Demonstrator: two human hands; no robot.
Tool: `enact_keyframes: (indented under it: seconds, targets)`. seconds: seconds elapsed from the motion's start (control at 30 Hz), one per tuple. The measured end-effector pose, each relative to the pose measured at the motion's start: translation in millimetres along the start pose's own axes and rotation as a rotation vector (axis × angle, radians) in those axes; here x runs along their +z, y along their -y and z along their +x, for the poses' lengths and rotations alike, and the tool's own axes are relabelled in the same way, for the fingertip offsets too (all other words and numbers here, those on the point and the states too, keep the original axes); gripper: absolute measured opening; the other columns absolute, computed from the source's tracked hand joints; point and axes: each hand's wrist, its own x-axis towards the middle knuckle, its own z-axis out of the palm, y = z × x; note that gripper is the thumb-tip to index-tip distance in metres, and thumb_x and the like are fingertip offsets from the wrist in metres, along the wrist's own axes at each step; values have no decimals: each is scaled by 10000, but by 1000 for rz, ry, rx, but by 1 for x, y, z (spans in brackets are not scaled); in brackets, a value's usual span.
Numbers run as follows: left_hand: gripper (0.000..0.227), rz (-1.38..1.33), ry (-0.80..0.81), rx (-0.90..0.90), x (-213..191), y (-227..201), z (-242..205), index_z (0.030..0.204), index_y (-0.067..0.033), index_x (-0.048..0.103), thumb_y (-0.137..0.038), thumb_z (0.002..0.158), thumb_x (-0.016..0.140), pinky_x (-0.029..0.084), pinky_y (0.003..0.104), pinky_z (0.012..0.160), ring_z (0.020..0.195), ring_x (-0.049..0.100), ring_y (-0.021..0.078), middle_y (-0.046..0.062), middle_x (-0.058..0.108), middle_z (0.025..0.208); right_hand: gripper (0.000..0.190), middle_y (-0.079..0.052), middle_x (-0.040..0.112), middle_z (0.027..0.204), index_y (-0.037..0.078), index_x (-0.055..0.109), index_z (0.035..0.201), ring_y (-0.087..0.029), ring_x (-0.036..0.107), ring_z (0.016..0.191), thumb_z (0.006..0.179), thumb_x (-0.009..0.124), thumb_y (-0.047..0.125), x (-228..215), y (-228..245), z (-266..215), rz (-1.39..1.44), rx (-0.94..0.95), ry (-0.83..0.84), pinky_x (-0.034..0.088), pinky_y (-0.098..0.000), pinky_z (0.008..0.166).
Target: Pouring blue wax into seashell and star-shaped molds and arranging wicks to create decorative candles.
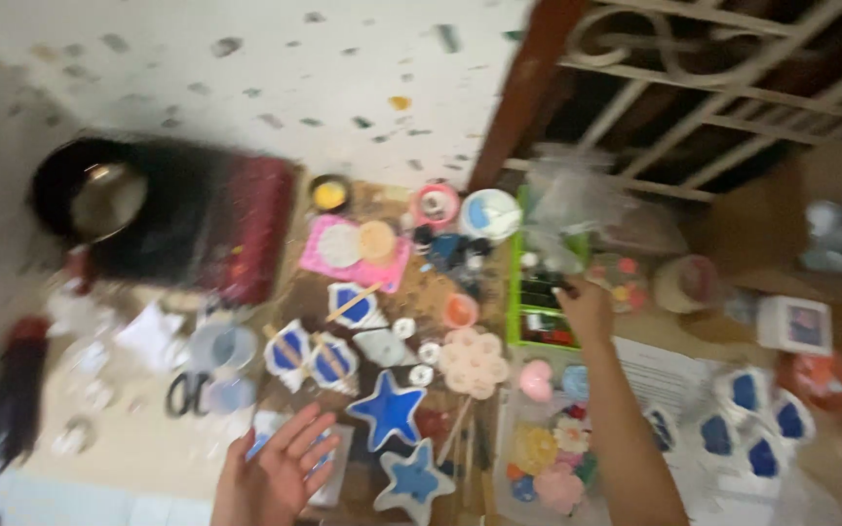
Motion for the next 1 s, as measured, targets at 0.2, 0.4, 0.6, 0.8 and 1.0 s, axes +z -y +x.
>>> enact_keyframes:
  seconds: [0.2,0.4,0.6,0.8,1.0]
  targets:
    - [818,63,17,120,72,-9,-32,1506,22,430,-576,948,413,444,440,1073,1366,522,321,185,494,1558,515,-91,778,1116,63,661,1398,-205,600,722,927,627,270,0,57,-52,640,440,16,443,-443,679]
    - [820,20,120,124,73,-25,-29,1499,38,450,-588,974,378,450,419,1040,1381,512,307,184,492,1552,682,-125,568,1457,-41,511,1449,-173,594,990,918,640,368,-38,243,-137,1814,507,930,486,-345,853]
    - [823,19,89,55,29,-57,-24,1500,13,461,-612,971,382,495,399,1027,1361,539,285,161,525,1536,411,-114,696,1135,-41,644,1226,-204,636,926,940,643,254,-14,314,-192,1522,562,727,505,-368,788]
    - [778,114,110,27,-27,-44,-24,1468,-8,543,-624,1046,326,491,344,1036,1236,613,232,119,638,1379,99,-148,716,825,15,707,958,-250,653,763,1021,692,90,113,349,-327,832,112,231,552,-436,757]
    - [735,-47,15,-5,-1,-136,-95,1190,-20,650,-606,1010,244,505,336,960,1039,653,194,82,709,1102,265,-151,709,1007,73,691,947,-395,666,966,713,741,186,104,545,-302,248,-842,39,463,-535,842]
